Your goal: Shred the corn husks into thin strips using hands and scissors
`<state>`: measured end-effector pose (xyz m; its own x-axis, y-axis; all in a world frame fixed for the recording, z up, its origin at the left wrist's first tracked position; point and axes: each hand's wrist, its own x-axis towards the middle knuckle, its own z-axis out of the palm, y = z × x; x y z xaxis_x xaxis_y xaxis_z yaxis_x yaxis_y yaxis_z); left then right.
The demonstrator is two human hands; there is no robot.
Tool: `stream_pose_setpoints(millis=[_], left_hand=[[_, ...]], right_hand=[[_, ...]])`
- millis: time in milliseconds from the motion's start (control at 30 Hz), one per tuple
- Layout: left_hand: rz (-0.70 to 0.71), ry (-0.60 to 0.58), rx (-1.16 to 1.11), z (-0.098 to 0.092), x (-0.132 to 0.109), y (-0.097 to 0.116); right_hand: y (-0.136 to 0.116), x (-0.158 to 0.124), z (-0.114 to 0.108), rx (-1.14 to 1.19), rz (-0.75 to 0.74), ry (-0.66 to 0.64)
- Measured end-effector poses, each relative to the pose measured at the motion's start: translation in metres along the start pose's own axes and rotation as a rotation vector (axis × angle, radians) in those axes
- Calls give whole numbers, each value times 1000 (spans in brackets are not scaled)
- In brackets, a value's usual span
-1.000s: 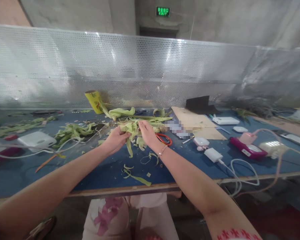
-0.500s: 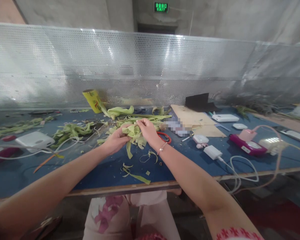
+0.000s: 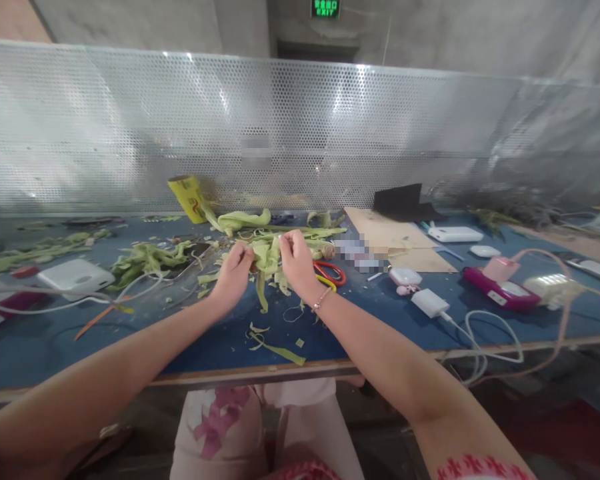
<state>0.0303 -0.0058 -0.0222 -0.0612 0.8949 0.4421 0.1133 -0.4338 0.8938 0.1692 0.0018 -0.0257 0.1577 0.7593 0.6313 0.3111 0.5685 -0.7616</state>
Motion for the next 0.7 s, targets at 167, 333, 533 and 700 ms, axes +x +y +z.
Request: stream_pose_setpoints(millis=[167,333,533,700], left_hand=[[-13,44,-46,4,-3,-1],[40,57,59,6,-4,-3],[61,76,28,7,-5,-4],[54,69,54,7,-4,-11]], right_hand=[[-4,-10,4,-19,-98,-6],[-6,-13,9,-17,-108,20],[-6,-14,10,-59,-171,20],[-3,-15,12,-81,-173,-15]])
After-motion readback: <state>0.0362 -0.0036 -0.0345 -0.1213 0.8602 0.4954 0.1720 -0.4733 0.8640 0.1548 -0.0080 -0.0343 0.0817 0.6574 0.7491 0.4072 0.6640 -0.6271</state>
